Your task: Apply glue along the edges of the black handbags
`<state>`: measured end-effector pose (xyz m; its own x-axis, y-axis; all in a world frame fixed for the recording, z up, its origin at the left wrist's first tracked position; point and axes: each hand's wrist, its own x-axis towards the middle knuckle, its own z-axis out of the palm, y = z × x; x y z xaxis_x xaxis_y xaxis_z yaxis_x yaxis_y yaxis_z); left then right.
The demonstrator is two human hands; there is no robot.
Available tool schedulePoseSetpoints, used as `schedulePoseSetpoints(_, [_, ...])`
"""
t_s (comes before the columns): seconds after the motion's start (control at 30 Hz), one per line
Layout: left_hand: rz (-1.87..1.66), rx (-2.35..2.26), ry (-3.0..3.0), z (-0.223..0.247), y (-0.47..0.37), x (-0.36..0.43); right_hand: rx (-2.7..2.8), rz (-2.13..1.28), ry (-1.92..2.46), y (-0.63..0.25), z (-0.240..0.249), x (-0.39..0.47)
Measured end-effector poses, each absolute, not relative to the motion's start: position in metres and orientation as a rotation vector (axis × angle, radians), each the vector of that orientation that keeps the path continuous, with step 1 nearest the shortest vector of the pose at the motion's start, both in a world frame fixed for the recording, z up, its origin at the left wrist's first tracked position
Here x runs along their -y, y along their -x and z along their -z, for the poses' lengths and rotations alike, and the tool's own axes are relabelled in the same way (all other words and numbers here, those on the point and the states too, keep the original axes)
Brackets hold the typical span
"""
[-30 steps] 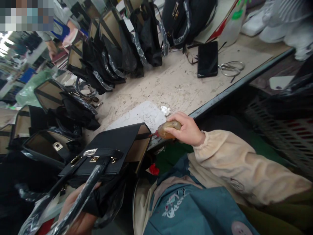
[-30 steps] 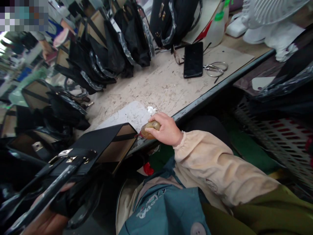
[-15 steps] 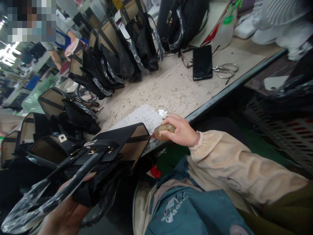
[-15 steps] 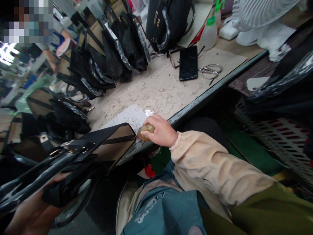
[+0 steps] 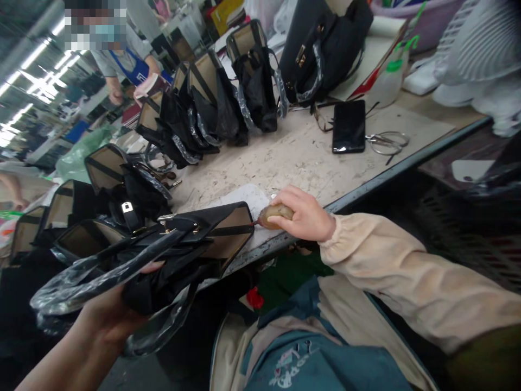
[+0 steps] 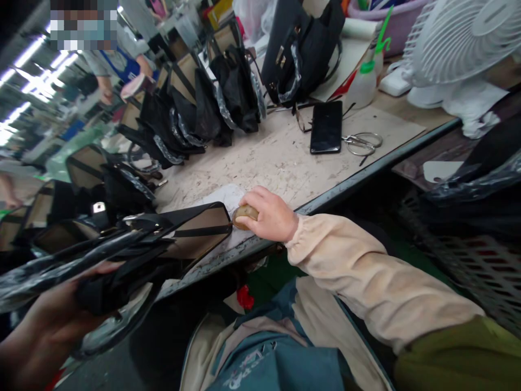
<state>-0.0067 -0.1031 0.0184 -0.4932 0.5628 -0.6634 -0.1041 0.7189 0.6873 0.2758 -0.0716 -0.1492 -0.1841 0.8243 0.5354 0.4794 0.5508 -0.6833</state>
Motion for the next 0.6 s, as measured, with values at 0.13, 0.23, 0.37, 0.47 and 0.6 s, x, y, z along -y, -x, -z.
schedulePoseSetpoints(0.13, [-0.820,-1.886,-0.345,-0.022,0.005,0.084,1.835,-0.439,1.031,-0.278,0.144,0.050])
schedulePoseSetpoints(0.23, [-0.790,-1.889,-0.383,-0.027,0.003,0.071,1.866,-0.467,0.997,-0.280,0.142,0.035])
schedulePoseSetpoints(0.37, [-0.805,-1.822,-0.471,-0.027,-0.004,0.056,1.866,-0.491,0.970,-0.285,0.140,0.030])
schedulePoseSetpoints(0.47, [-0.801,-1.819,-0.470,-0.022,-0.009,0.046,1.840,-0.522,0.987,-0.291,0.141,0.035])
schedulePoseSetpoints(0.6, [-0.786,-1.833,-0.484,-0.018,-0.016,0.034,1.821,-0.558,1.000,-0.300,0.145,0.040])
